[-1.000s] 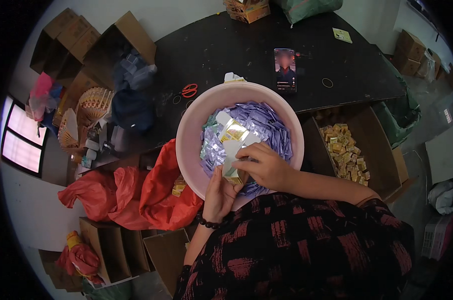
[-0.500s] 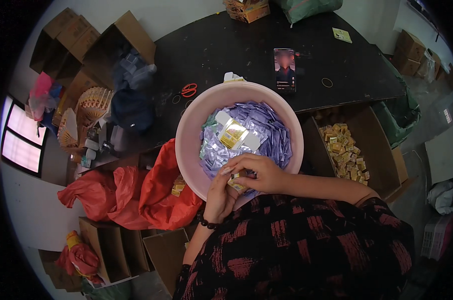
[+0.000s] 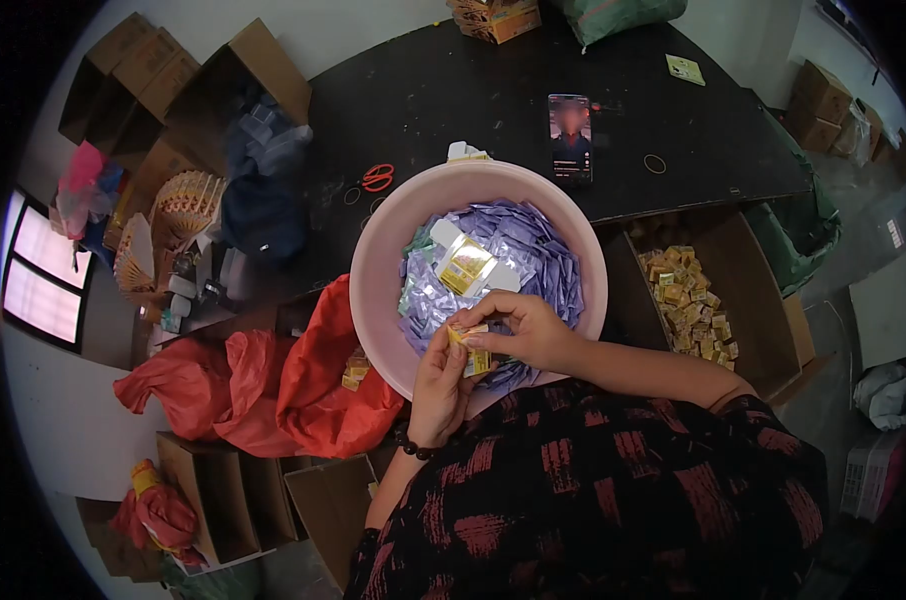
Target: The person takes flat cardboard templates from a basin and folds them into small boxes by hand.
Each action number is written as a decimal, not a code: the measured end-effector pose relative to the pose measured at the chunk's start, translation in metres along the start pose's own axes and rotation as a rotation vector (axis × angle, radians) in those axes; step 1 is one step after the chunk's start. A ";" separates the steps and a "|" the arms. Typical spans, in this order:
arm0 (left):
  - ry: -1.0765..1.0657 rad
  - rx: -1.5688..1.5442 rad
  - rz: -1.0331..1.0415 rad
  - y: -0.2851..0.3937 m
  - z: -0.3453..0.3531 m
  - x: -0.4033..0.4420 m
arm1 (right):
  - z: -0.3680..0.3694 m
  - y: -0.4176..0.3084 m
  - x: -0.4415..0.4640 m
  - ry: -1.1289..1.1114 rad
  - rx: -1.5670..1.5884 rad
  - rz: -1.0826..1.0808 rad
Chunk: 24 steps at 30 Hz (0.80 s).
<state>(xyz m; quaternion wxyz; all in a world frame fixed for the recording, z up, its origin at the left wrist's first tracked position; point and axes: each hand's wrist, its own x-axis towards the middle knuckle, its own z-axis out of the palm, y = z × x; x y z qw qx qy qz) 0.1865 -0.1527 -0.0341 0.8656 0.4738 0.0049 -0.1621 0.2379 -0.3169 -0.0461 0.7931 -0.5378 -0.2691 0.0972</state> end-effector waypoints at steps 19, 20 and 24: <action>0.068 0.087 0.007 0.013 0.001 -0.006 | 0.023 -0.017 0.000 0.001 -0.600 -0.290; 0.092 0.057 0.028 0.009 0.000 -0.005 | 0.024 -0.013 0.001 -0.011 -0.591 -0.277; 0.173 0.064 0.042 0.005 -0.004 -0.010 | 0.026 -0.002 0.002 -0.045 -0.676 -0.324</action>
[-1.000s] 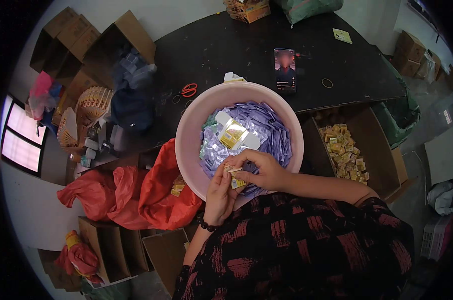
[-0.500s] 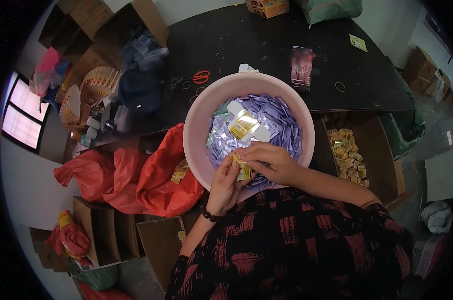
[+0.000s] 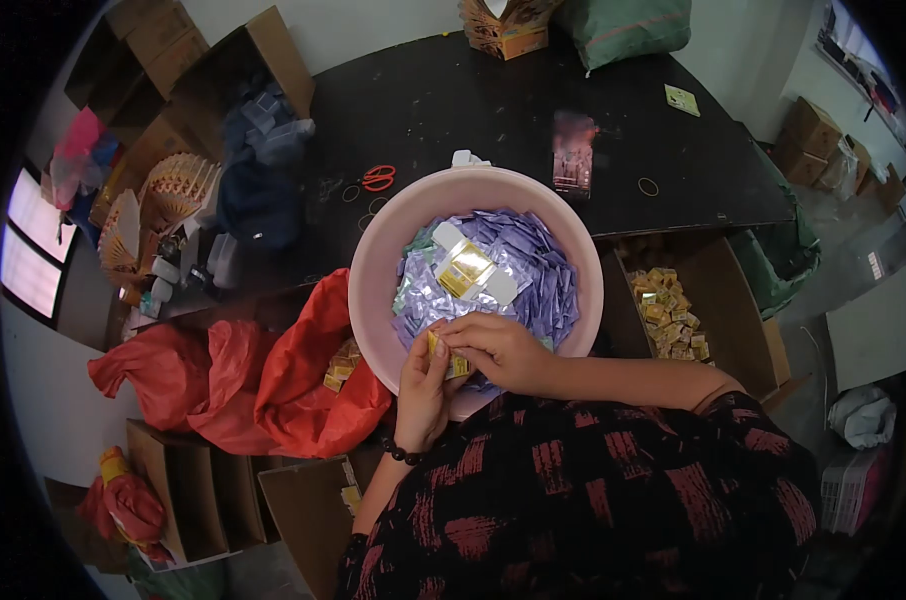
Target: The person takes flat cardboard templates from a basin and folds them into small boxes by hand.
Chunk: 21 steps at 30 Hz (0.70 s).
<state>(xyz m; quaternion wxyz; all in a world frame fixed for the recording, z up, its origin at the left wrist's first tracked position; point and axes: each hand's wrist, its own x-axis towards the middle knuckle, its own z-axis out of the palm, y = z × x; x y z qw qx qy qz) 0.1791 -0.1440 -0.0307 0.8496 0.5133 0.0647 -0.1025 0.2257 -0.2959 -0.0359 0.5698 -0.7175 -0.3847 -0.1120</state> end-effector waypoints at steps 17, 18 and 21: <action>-0.097 0.360 0.133 0.018 -0.014 -0.002 | -0.031 -0.008 0.015 -0.319 -0.308 -0.175; -0.099 0.365 0.122 0.017 -0.014 -0.002 | -0.031 -0.009 0.014 -0.331 -0.307 -0.151; -0.070 0.346 0.119 0.011 -0.015 0.002 | -0.023 -0.011 0.007 -0.251 -0.386 -0.121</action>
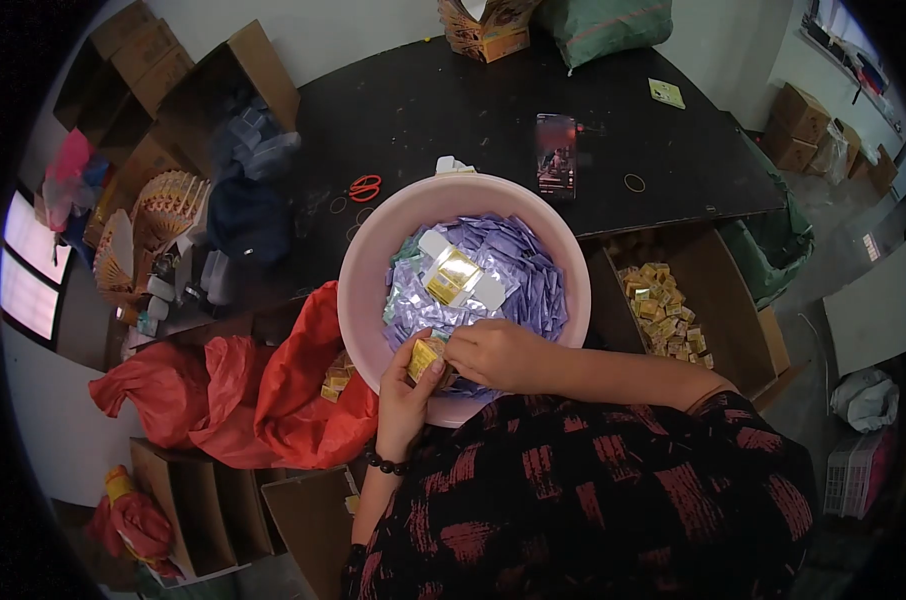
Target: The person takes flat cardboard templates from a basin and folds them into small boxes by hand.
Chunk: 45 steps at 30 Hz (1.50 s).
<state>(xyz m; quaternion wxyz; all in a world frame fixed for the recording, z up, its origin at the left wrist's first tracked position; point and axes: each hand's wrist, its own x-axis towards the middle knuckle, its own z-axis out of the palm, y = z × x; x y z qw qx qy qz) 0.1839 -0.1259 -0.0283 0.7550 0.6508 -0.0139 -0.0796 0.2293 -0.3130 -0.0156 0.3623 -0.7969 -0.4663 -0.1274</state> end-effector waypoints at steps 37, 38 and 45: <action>0.810 1.361 0.596 -0.023 -0.017 0.001 | 0.035 0.055 0.010 0.360 0.595 0.616; 0.553 0.675 0.461 -0.029 -0.011 0.010 | 0.037 0.045 0.009 0.360 0.635 0.631; 0.264 0.017 0.310 -0.038 0.012 0.039 | 0.037 0.014 0.007 0.189 0.259 0.594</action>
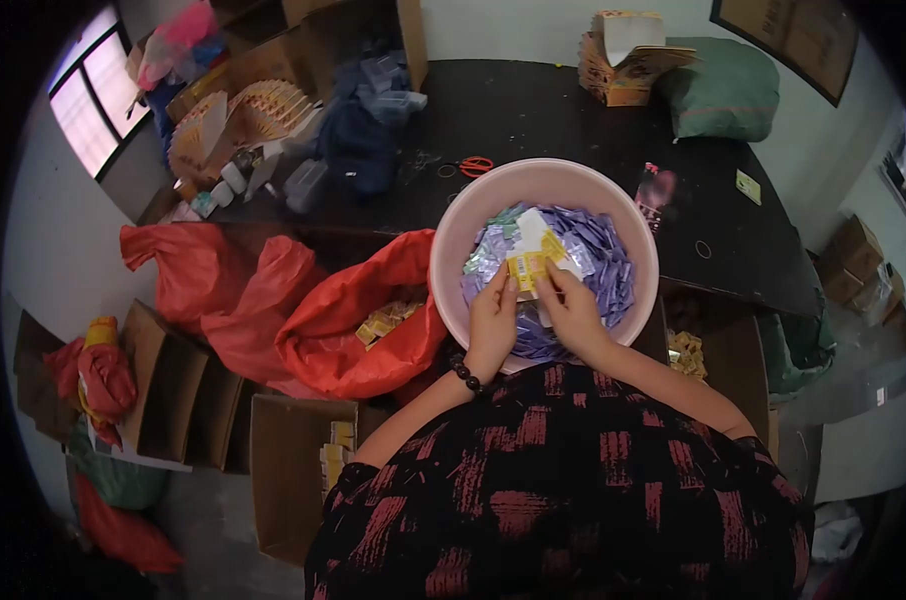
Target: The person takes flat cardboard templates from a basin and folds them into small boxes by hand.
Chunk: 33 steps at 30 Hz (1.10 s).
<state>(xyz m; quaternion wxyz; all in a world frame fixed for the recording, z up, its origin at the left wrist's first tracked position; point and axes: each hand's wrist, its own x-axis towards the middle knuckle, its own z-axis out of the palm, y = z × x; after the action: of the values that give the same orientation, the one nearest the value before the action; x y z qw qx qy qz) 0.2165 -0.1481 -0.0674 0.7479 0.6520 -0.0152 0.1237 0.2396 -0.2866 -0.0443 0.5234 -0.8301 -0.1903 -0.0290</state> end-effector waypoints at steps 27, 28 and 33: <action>-0.543 0.045 -0.148 0.046 0.004 0.009 | -0.044 0.037 -0.007 -0.051 0.477 -0.206; -0.553 0.022 -0.157 0.043 0.007 0.013 | -0.046 0.037 -0.005 -0.091 0.643 -0.164; -0.434 -0.052 -0.030 0.029 0.024 0.013 | -0.053 0.030 -0.002 -0.010 0.796 -0.163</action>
<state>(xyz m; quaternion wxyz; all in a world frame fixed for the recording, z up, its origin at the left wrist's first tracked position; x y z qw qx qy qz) 0.2267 -0.1663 -0.0327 0.7455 0.6438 -0.1694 -0.0312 0.2560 -0.3449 -0.0464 0.7989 -0.5451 -0.2543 0.0095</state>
